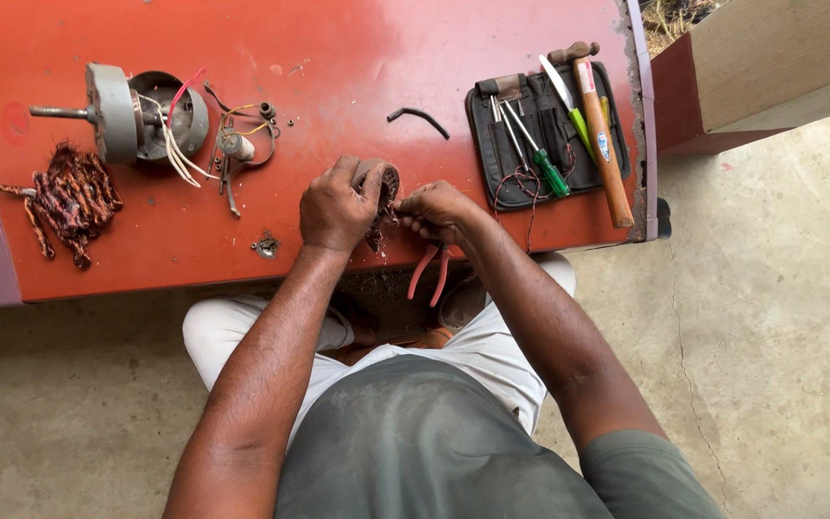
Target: Repairing an electric motor by handling copper windings and using pliers.
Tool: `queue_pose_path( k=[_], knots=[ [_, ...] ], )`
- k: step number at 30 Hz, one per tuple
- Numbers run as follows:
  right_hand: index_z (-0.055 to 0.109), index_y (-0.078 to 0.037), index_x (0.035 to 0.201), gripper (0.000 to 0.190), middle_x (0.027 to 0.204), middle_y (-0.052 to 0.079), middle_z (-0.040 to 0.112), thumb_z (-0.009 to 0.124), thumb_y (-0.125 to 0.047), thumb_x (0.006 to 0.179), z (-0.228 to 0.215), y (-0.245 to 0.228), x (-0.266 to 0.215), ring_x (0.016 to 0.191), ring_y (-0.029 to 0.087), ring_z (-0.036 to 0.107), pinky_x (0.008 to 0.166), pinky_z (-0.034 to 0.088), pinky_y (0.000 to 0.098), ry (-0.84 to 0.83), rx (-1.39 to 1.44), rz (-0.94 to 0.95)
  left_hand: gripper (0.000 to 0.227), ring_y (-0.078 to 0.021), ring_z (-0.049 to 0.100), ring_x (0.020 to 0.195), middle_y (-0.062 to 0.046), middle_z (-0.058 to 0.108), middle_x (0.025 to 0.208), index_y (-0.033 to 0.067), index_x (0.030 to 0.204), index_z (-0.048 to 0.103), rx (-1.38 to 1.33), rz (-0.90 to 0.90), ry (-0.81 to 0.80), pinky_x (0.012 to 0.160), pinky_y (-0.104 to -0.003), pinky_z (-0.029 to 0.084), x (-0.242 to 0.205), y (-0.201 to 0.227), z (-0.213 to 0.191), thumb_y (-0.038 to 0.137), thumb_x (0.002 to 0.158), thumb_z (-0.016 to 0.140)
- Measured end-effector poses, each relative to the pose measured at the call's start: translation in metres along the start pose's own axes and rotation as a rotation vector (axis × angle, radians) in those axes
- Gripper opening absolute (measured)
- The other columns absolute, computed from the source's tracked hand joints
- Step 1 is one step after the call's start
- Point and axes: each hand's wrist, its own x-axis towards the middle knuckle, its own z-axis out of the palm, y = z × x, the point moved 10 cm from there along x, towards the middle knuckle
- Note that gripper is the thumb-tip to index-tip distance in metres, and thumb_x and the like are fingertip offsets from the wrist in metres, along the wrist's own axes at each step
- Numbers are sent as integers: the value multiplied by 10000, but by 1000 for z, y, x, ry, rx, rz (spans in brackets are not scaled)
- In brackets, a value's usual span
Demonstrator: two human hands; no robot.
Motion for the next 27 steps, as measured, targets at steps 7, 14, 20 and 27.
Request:
queue_pose_path(
  k=[7, 14, 20, 27],
  knots=[
    [720, -24, 813, 178, 638, 44, 650, 723, -143, 945, -1, 4, 3, 494, 113, 575, 422, 460, 254, 74, -42, 71, 361, -402, 722, 729, -185, 723, 787, 84, 920, 685, 27, 10, -24, 610, -525, 563, -2, 11, 4, 440, 982, 691],
    [736, -14, 1037, 221, 772, 63, 700, 677, -214, 963, -11, -26, -52, 591, 129, 629, 518, 513, 284, 245, -238, -272, 395, -434, 714, 780, -206, 723, 822, 61, 983, 664, -3, -112, -16, 656, -540, 556, -4, -8, -2, 455, 1007, 660],
    [726, 14, 1180, 310, 903, 56, 737, 683, -190, 951, -13, 4, -100, 757, 98, 669, 664, 554, 256, 358, -250, -574, 379, -366, 753, 788, -184, 743, 868, 36, 1038, 634, -294, -256, -43, 683, -477, 583, -9, -20, -8, 412, 1034, 594],
    [676, 41, 1232, 421, 951, 64, 732, 787, -216, 918, 48, -8, -111, 847, 86, 688, 736, 561, 230, 287, -365, -692, 346, -354, 758, 866, -199, 748, 922, 20, 1107, 616, -289, -207, -41, 728, -455, 581, -22, -25, -2, 360, 1064, 575]
  ],
)
